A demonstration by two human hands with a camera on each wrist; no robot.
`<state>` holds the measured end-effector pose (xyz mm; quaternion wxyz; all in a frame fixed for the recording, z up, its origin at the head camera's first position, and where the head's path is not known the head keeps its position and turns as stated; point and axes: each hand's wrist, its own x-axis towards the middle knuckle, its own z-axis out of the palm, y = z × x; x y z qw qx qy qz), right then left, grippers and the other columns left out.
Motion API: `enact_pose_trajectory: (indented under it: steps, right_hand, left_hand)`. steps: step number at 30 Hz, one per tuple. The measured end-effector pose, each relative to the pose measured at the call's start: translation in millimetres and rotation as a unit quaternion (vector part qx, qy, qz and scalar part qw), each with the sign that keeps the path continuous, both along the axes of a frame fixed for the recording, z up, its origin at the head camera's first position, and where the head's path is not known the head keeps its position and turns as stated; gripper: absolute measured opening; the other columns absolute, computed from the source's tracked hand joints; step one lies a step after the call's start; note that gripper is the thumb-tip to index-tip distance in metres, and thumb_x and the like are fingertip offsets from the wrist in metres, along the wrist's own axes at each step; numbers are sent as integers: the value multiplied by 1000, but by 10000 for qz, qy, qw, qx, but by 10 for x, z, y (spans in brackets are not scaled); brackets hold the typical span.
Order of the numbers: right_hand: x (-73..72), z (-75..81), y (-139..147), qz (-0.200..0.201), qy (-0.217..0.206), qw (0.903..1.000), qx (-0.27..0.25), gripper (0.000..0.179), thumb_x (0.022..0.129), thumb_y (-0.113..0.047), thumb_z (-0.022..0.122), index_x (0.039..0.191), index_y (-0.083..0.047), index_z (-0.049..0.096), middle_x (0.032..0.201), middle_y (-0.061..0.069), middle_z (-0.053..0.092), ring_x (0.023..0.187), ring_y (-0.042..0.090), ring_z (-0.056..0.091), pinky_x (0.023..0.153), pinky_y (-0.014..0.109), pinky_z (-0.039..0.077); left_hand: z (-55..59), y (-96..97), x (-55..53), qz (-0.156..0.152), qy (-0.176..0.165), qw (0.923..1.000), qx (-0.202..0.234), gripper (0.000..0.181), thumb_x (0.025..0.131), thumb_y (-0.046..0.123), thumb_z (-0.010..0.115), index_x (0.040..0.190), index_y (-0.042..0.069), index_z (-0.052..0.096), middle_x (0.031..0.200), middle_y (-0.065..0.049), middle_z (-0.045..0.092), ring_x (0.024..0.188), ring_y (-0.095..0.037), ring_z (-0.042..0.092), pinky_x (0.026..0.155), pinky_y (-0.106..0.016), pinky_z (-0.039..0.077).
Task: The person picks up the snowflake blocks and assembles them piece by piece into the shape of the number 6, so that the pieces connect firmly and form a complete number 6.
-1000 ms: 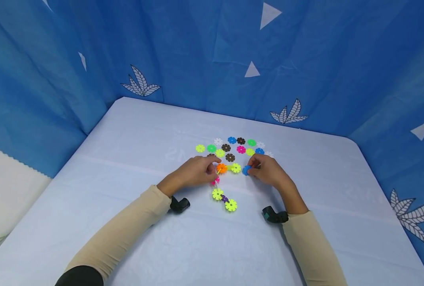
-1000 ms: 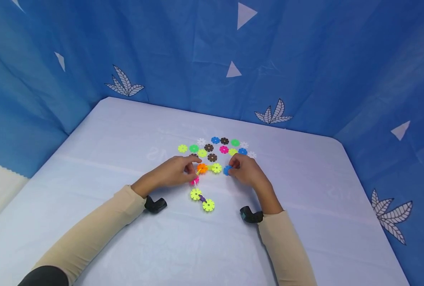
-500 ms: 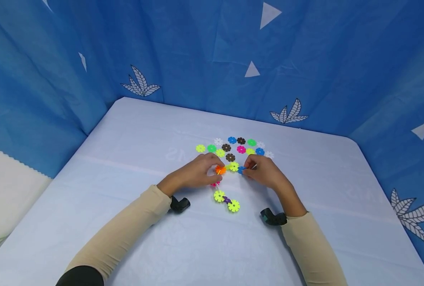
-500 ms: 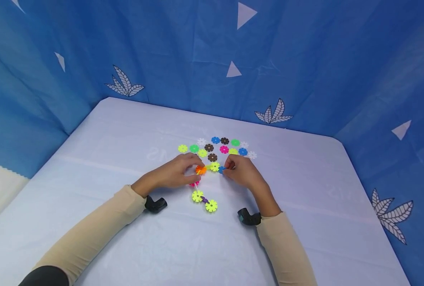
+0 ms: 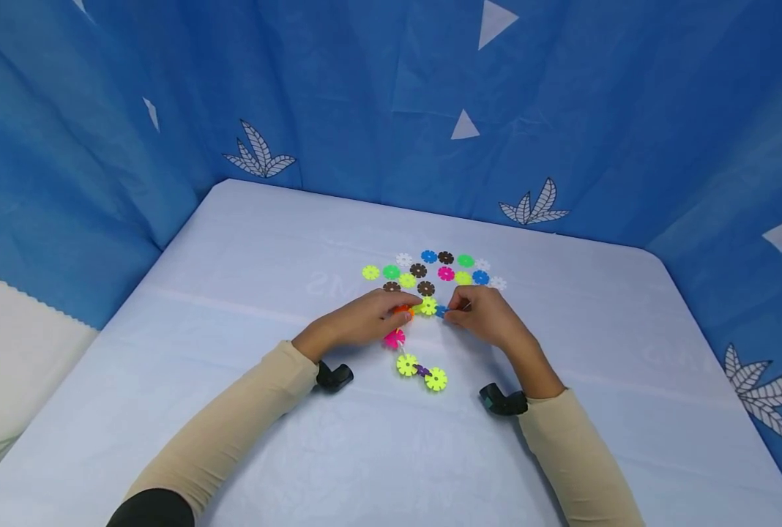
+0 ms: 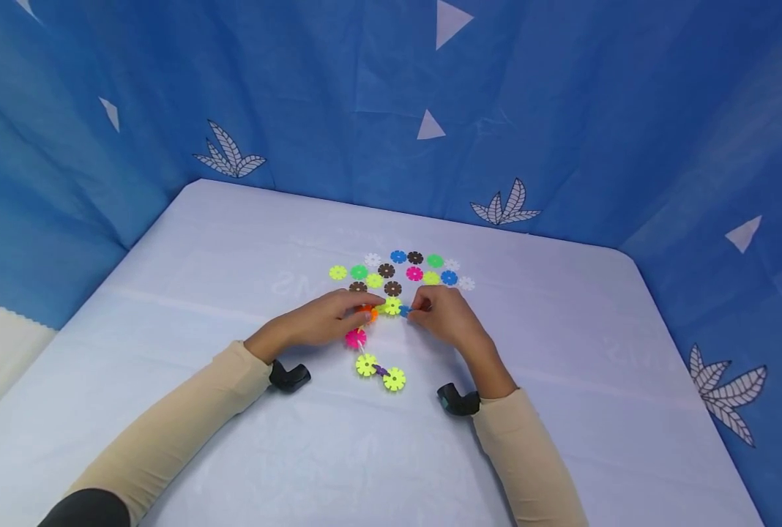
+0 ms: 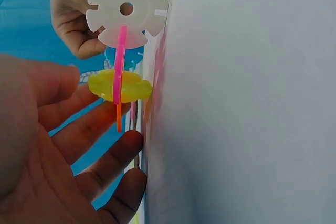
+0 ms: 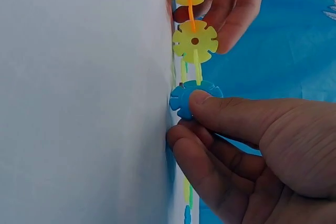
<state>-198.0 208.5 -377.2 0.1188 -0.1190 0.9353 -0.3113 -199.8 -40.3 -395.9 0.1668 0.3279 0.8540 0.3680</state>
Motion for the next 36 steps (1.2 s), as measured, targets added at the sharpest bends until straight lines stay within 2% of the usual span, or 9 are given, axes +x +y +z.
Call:
enact_pose_trajectory:
  steps: [3, 6, 8, 14, 18, 20, 22, 26, 36]
  right_hand:
    - [-2, 3, -9, 143, 47, 9999, 31, 10, 90, -10, 79, 87, -10, 69, 84, 3, 66, 79, 23, 57, 68, 34, 50]
    - [4, 0, -35, 239, 183, 9994, 162, 10, 89, -9, 80, 86, -10, 70, 80, 1, 65, 77, 22, 56, 67, 33, 50]
    - [15, -3, -57, 243, 310, 9988, 299, 11, 88, -9, 80, 85, -10, 70, 77, 0, 65, 74, 21, 56, 65, 33, 49]
    - [44, -3, -98, 198, 617, 9962, 579, 13, 88, -8, 80, 81, -10, 70, 71, 1, 62, 69, 21, 54, 62, 32, 46]
    - [43, -20, -98, 185, 633, 9961, 578, 14, 88, -7, 79, 81, -11, 69, 71, 1, 61, 69, 21, 54, 61, 32, 46]
    - [42, -32, -94, 207, 639, 9961, 574, 15, 88, -6, 79, 80, -11, 68, 70, 1, 60, 69, 21, 53, 61, 32, 46]
    - [41, -43, -90, 231, 665, 9959, 574, 16, 88, -6, 79, 80, -12, 67, 70, 1, 59, 69, 21, 53, 61, 32, 45]
    - [42, -53, -87, 280, 733, 9950, 615, 17, 88, -5, 79, 80, -12, 67, 69, 1, 57, 68, 21, 53, 60, 32, 45]
    - [57, -36, -136, 99, 725, 9941, 804, 15, 89, -6, 79, 82, -11, 66, 69, 1, 57, 70, 21, 54, 61, 31, 46]
  left_hand:
    - [-15, -4, -4, -29, -15, 10000, -28, 43, 106, 16, 53, 148, 11, 52, 107, -3, 62, 105, -18, 54, 105, -36, 42]
    - [-26, -9, -1, 24, -3, 10000, -69, 43, 106, 16, 53, 149, 11, 52, 125, -3, 62, 116, -19, 52, 110, -38, 39]
    - [-26, -13, 3, 33, 11, 9999, -105, 43, 106, 16, 53, 149, 12, 52, 128, -2, 60, 120, -20, 50, 111, -40, 38]
    - [-8, -20, 0, -35, 74, 9998, -178, 44, 106, 15, 53, 150, 13, 52, 94, 2, 56, 115, -21, 49, 103, -37, 42]
    - [-7, -16, 9, -84, 109, 9997, -203, 45, 106, 14, 53, 150, 12, 51, 91, 1, 56, 119, -22, 48, 106, -38, 41]
    - [-9, -14, 16, -97, 101, 9997, -218, 45, 105, 14, 54, 150, 12, 50, 98, 0, 60, 125, -23, 47, 109, -39, 39]
    - [-10, -14, 23, -105, 113, 9995, -258, 46, 105, 15, 54, 151, 12, 50, 115, -1, 63, 133, -23, 44, 113, -40, 35]
    - [-6, -14, 32, -102, 91, 9995, -292, 47, 105, 16, 55, 152, 13, 49, 146, -3, 53, 142, -24, 37, 116, -41, 30]
    - [15, -4, 27, -133, 172, 9991, -374, 48, 106, 17, 55, 153, 13, 47, 150, -6, 50, 142, -24, 38, 116, -40, 30]
